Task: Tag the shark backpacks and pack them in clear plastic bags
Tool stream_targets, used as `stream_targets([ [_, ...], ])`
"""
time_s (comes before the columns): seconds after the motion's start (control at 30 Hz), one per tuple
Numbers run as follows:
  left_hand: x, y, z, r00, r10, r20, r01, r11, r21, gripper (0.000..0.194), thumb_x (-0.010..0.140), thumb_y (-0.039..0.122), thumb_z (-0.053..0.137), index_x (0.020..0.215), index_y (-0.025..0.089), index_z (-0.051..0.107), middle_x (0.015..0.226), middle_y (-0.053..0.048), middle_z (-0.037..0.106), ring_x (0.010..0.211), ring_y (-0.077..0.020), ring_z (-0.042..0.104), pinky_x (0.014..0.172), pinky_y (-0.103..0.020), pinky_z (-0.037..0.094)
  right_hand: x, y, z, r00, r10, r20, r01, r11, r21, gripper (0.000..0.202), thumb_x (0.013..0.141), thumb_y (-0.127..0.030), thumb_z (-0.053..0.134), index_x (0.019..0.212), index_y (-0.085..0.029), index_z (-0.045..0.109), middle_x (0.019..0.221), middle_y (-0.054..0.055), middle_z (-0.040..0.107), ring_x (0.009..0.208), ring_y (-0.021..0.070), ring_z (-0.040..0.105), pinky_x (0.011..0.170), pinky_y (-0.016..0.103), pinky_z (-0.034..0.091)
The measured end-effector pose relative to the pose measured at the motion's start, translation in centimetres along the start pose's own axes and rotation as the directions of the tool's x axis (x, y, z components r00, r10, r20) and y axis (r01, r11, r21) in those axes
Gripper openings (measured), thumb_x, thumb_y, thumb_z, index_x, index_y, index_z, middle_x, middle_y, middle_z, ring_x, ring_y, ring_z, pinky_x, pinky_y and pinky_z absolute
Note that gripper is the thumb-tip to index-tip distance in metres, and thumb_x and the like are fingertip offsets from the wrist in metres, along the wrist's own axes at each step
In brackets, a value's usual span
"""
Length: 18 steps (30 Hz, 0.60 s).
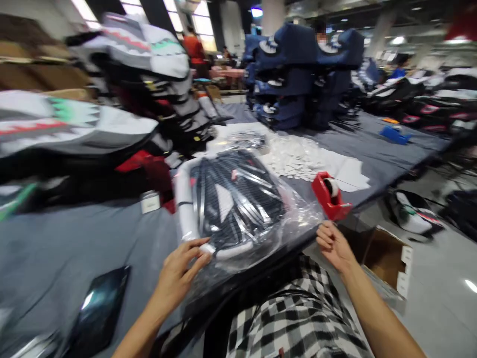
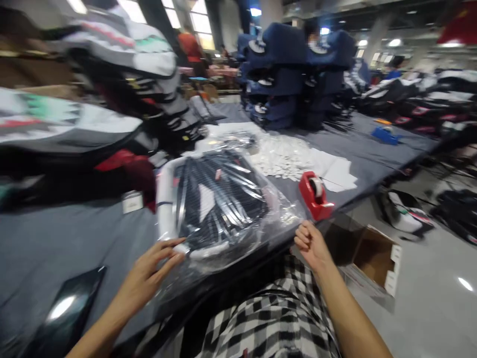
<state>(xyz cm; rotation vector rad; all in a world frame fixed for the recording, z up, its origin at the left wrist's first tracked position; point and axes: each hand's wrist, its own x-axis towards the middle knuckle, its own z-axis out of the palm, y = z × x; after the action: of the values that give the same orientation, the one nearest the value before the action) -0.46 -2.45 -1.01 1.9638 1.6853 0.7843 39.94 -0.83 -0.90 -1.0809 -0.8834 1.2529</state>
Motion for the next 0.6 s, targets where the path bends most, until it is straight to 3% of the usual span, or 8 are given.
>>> stream_targets([
  [0.07, -0.1, 0.8, 0.1, 1.0, -0.004, -0.011, 0.004, 1.0, -0.03, 0.039, 0.089, 0.055, 0.05, 0.073, 0.024, 0.067, 0.115, -0.007, 0.071, 0.108, -0.0264, 0.065, 0.1, -0.044, 0.047, -0.6, -2.2, 1.9, 0.978, -0.079, 0.194, 0.054, 0.99, 0.127, 0.05, 0.085, -0.052, 0.069, 0.068, -0.024, 0.032, 0.056, -0.01, 0.018, 0.045, 0.0078, 0.01, 0.038, 0.02, 0.018],
  [0.13, 0.0, 1.2, 0.2, 0.999, -0.038, -0.008, 0.037, 0.998, -0.05, 0.029, 0.09, 0.043, 0.052, 0.075, 0.022, 0.066, 0.119, -0.007, 0.069, 0.112, -0.0241, 0.063, 0.103, -0.043, 0.042, 0.1, -4.2, 4.1, 0.899, -0.123, 0.42, 0.085, 0.99, 0.108, 0.044, 0.088, -0.052, 0.066, 0.071, -0.024, 0.037, 0.053, -0.01, 0.021, 0.043, 0.0086, 0.015, 0.041, 0.021, 0.021],
  [0.2, 0.1, 1.3, 0.2, 0.995, -0.096, -0.004, 0.096, 0.994, -0.053, 0.023, 0.09, 0.036, 0.054, 0.076, 0.022, 0.065, 0.122, -0.005, 0.068, 0.115, -0.0236, 0.061, 0.107, -0.045, 0.037, 1.5, -5.1, 7.5, 0.735, -0.058, 0.675, 0.149, 0.986, -0.077, 0.037, 0.09, -0.051, 0.064, 0.074, -0.024, 0.045, 0.055, -0.008, 0.034, 0.046, 0.0095, 0.027, 0.045, 0.023, 0.027],
  [0.27, 0.1, 1.5, 0.2, 0.992, -0.128, 0.002, 0.128, 0.99, -0.056, 0.02, 0.091, 0.033, 0.056, 0.078, 0.022, 0.065, 0.124, -0.004, 0.067, 0.118, -0.0238, 0.059, 0.108, -0.046, 0.034, 2.9, -4.8, 11.9, 0.513, 0.083, 0.854, 0.329, 0.9, -0.285, 0.032, 0.091, -0.049, 0.062, 0.078, -0.021, 0.052, 0.064, -0.004, 0.046, 0.055, 0.0105, 0.037, 0.053, 0.025, 0.032],
  [0.33, 0.0, 1.6, 0.2, 0.992, -0.126, 0.007, 0.126, 0.99, -0.063, 0.018, 0.092, 0.032, 0.056, 0.08, 0.022, 0.066, 0.126, -0.004, 0.067, 0.119, -0.024, 0.058, 0.108, -0.046, 0.033, 4.1, -3.5, 16.4, 0.316, 0.213, 0.925, 0.552, 0.751, -0.362, 0.028, 0.094, -0.043, 0.058, 0.081, -0.019, 0.056, 0.071, -0.003, 0.051, 0.062, 0.0109, 0.04, 0.06, 0.025, 0.033],
  [0.4, 0.0, 1.6, 0.3, 0.993, -0.115, 0.009, 0.116, 0.991, -0.066, 0.017, 0.092, 0.032, 0.056, 0.081, 0.022, 0.065, 0.126, -0.005, 0.067, 0.12, -0.0241, 0.057, 0.108, -0.046, 0.032, 5.4, -1.9, 20.0, 0.187, 0.319, 0.929, 0.716, 0.603, -0.351, 0.021, 0.094, -0.036, 0.056, 0.081, -0.018, 0.056, 0.071, -0.003, 0.053, 0.064, 0.0108, 0.041, 0.063, 0.024, 0.033],
  [0.5, 0.1, 1.3, 0.5, 0.994, -0.113, 0.005, 0.113, 0.992, -0.062, 0.016, 0.092, 0.03, 0.058, 0.08, 0.022, 0.064, 0.127, -0.004, 0.067, 0.119, -0.0236, 0.057, 0.108, -0.046, 0.032, 7.7, 0.0, 22.8, 0.15, 0.516, 0.843, 0.781, 0.462, -0.421, 0.015, 0.088, -0.031, 0.064, 0.088, -0.018, 0.057, 0.068, -0.003, 0.056, 0.062, 0.0116, 0.047, 0.062, 0.024, 0.033],
  [0.6, 0.1, 1.2, 0.7, 0.994, -0.112, -0.007, 0.112, 0.992, -0.059, 0.016, 0.092, 0.028, 0.059, 0.079, 0.022, 0.064, 0.127, -0.003, 0.067, 0.119, -0.0233, 0.058, 0.108, -0.045, 0.032, 9.4, 0.1, 23.1, 0.261, 0.568, 0.78, 0.748, 0.391, -0.536, 0.047, 0.075, -0.041, 0.08, 0.106, -0.018, 0.054, 0.066, -0.006, 0.056, 0.062, 0.0138, 0.051, 0.06, 0.023, 0.035],
])
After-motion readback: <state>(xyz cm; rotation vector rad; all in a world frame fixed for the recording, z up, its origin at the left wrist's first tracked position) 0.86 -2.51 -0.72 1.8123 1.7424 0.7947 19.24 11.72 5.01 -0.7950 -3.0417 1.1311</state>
